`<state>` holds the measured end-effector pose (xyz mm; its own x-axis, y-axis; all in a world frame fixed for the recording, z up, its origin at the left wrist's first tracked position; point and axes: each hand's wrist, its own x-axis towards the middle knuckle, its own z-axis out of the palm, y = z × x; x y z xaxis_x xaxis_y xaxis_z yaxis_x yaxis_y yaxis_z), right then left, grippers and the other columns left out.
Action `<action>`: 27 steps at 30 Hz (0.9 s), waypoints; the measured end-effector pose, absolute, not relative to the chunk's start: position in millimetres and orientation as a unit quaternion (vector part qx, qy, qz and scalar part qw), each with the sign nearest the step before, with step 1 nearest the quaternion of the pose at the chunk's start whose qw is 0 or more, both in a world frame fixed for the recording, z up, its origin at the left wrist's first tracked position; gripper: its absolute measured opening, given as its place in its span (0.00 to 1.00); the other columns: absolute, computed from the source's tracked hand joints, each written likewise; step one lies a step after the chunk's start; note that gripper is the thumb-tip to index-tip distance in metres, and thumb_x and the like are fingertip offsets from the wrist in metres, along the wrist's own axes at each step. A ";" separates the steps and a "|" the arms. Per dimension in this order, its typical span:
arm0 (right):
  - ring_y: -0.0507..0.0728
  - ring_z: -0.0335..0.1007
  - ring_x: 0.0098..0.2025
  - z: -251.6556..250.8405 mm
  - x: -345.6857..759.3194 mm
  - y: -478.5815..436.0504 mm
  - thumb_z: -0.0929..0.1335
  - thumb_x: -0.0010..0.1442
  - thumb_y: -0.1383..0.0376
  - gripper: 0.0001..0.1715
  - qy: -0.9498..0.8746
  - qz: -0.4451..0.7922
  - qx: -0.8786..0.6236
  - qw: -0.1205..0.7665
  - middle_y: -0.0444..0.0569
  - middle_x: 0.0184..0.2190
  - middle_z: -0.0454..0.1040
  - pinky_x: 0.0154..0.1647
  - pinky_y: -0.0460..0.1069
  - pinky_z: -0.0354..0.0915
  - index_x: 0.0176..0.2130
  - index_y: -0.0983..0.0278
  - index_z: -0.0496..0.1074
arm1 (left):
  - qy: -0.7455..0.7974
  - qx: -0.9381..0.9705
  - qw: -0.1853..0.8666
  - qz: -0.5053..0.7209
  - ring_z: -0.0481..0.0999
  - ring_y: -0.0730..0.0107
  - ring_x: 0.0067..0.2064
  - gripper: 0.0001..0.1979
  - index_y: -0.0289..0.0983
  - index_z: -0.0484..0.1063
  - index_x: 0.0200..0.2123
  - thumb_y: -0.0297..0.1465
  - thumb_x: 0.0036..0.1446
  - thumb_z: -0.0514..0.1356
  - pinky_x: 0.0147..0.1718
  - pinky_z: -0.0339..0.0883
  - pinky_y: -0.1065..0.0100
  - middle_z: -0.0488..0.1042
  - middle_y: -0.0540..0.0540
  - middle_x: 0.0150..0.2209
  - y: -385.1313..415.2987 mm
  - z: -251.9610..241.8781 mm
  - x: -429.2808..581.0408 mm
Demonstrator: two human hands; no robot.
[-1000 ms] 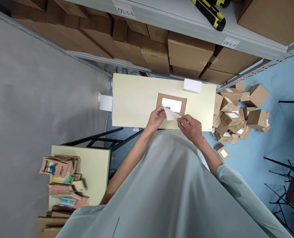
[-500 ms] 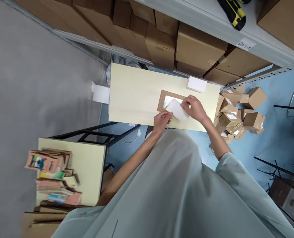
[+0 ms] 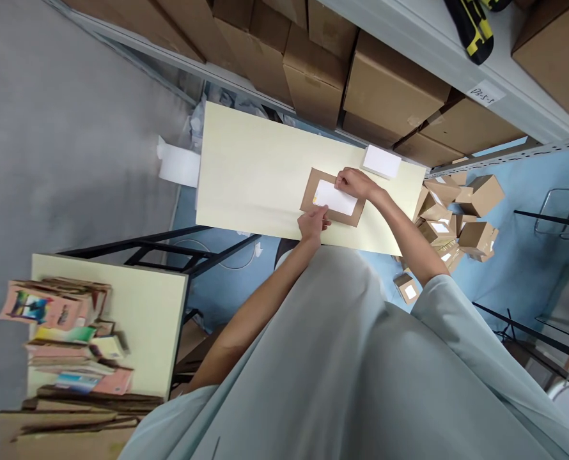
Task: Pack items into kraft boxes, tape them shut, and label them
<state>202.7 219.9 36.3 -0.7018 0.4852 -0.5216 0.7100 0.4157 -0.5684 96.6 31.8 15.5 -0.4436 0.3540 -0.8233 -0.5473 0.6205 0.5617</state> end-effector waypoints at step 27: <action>0.70 0.72 0.66 53.2 210.0 157.6 0.64 0.78 0.67 0.20 0.859 -0.213 0.456 0.092 0.65 0.63 0.78 0.69 0.63 0.71 0.61 0.72 0.77 | 0.804 0.307 0.416 0.292 0.85 0.60 0.33 0.20 0.41 0.82 0.30 0.43 0.72 0.62 0.48 0.79 0.58 0.85 0.46 0.30 8.0 12.6 80.4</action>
